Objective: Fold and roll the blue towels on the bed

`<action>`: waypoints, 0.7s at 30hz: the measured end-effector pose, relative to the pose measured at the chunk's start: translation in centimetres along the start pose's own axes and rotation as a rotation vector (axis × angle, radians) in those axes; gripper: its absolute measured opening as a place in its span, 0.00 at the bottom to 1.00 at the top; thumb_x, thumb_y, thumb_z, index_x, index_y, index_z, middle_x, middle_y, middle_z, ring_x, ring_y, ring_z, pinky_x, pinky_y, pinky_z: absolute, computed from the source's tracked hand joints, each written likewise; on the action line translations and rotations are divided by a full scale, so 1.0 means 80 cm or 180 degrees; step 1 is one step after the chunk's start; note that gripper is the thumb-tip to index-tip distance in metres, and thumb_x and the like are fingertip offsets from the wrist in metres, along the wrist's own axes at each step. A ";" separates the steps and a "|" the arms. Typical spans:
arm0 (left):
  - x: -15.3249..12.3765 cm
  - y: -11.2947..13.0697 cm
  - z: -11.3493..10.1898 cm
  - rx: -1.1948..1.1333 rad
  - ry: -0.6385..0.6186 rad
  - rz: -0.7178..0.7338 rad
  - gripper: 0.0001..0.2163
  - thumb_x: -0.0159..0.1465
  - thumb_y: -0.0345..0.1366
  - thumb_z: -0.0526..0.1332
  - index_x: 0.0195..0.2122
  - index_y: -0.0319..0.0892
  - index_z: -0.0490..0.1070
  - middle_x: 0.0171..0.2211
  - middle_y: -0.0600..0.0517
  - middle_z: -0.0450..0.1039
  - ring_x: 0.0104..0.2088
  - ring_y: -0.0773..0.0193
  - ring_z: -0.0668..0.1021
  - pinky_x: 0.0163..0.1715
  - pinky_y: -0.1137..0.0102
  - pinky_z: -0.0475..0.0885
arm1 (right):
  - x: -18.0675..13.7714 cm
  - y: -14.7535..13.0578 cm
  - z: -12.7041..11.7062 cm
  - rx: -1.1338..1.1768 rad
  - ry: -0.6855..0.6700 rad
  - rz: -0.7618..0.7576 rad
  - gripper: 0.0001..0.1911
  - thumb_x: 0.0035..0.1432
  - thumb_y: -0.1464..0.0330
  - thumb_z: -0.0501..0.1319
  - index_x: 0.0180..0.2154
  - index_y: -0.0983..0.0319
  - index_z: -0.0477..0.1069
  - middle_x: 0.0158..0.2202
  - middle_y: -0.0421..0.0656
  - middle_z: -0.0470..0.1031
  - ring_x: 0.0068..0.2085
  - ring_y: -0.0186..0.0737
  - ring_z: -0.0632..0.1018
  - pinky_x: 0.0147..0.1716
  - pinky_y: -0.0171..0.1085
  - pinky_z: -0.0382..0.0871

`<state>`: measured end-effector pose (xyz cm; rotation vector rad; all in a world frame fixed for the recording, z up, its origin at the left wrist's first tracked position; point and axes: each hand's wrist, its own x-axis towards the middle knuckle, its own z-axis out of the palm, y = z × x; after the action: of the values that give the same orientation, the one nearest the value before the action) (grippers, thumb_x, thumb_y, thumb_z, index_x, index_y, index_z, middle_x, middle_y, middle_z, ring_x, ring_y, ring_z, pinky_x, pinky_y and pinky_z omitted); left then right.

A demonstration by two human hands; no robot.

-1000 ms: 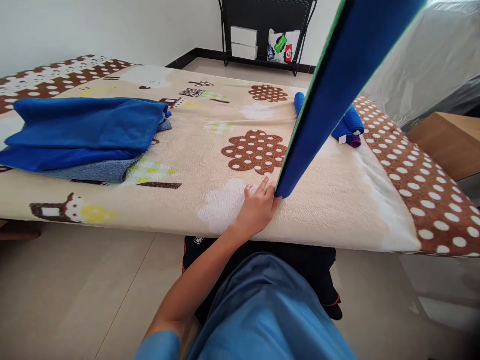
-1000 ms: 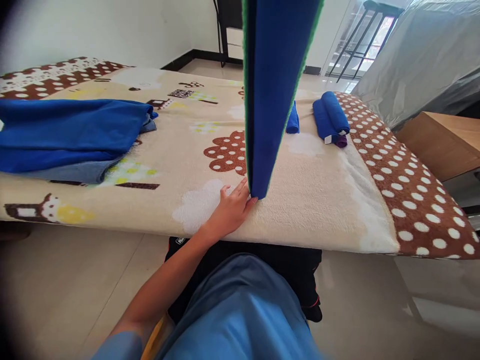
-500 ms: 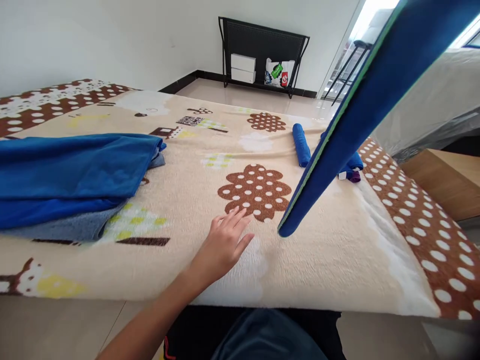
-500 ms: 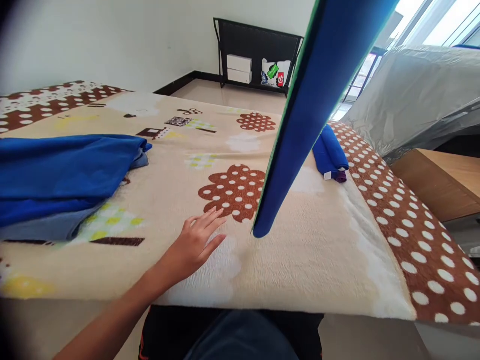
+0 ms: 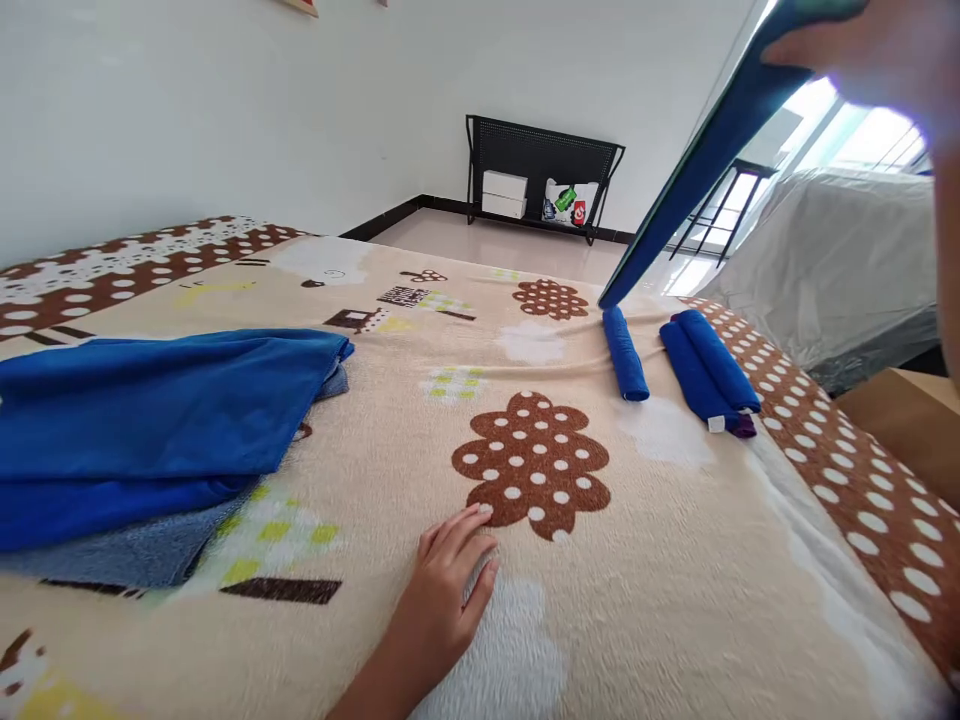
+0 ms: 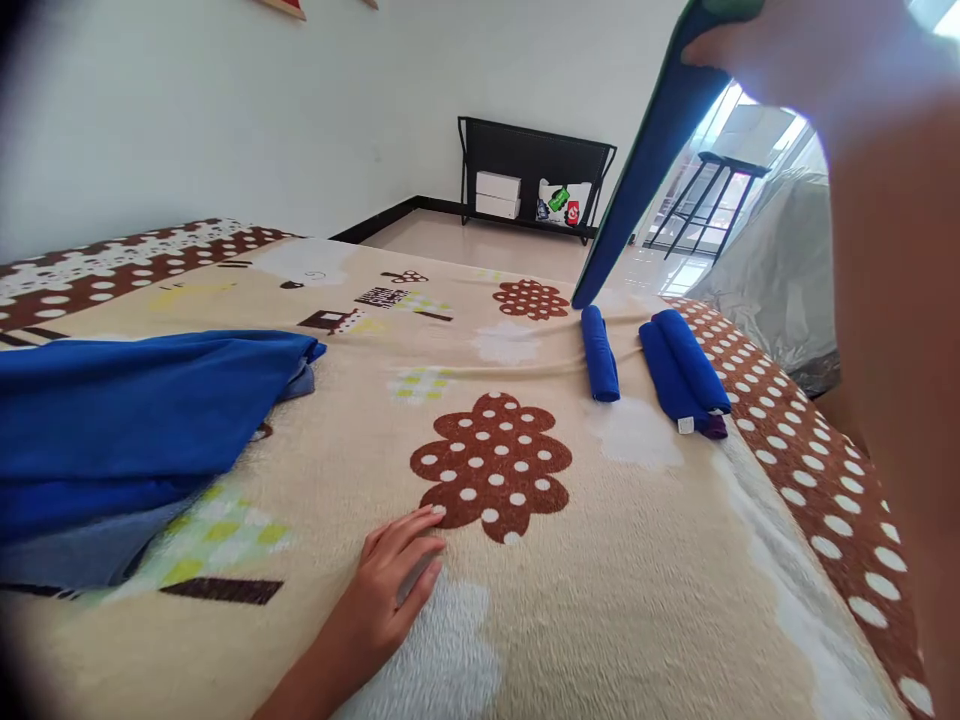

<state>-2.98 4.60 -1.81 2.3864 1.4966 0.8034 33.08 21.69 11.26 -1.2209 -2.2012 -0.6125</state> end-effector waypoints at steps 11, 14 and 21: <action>0.002 0.006 -0.001 0.0048 0.0060 0.0019 0.10 0.68 0.32 0.56 0.46 0.47 0.74 0.57 0.47 0.74 0.60 0.52 0.74 0.55 0.54 0.72 | 0.008 0.043 0.132 -0.0531 -0.0967 -0.0978 0.13 0.67 0.75 0.54 0.46 0.61 0.76 0.42 0.45 0.76 0.38 0.33 0.70 0.41 0.34 0.59; 0.003 0.007 -0.001 0.0050 0.0046 0.0001 0.10 0.67 0.31 0.56 0.46 0.47 0.74 0.57 0.48 0.74 0.60 0.52 0.74 0.56 0.54 0.71 | -0.044 0.035 0.155 -0.0794 -0.1092 -0.0878 0.16 0.65 0.76 0.54 0.50 0.60 0.75 0.44 0.47 0.75 0.38 0.37 0.70 0.41 0.37 0.57; 0.003 0.006 0.002 0.0181 -0.0055 0.0001 0.10 0.68 0.31 0.55 0.47 0.47 0.73 0.58 0.48 0.74 0.60 0.53 0.73 0.56 0.53 0.71 | -0.081 0.023 0.174 -0.0920 -0.0872 -0.0134 0.15 0.68 0.64 0.53 0.49 0.62 0.73 0.39 0.48 0.74 0.39 0.41 0.70 0.42 0.39 0.55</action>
<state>-2.47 4.60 -1.65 2.4280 1.5323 0.7482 34.19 27.15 -3.17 -1.4827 -2.4301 -0.8477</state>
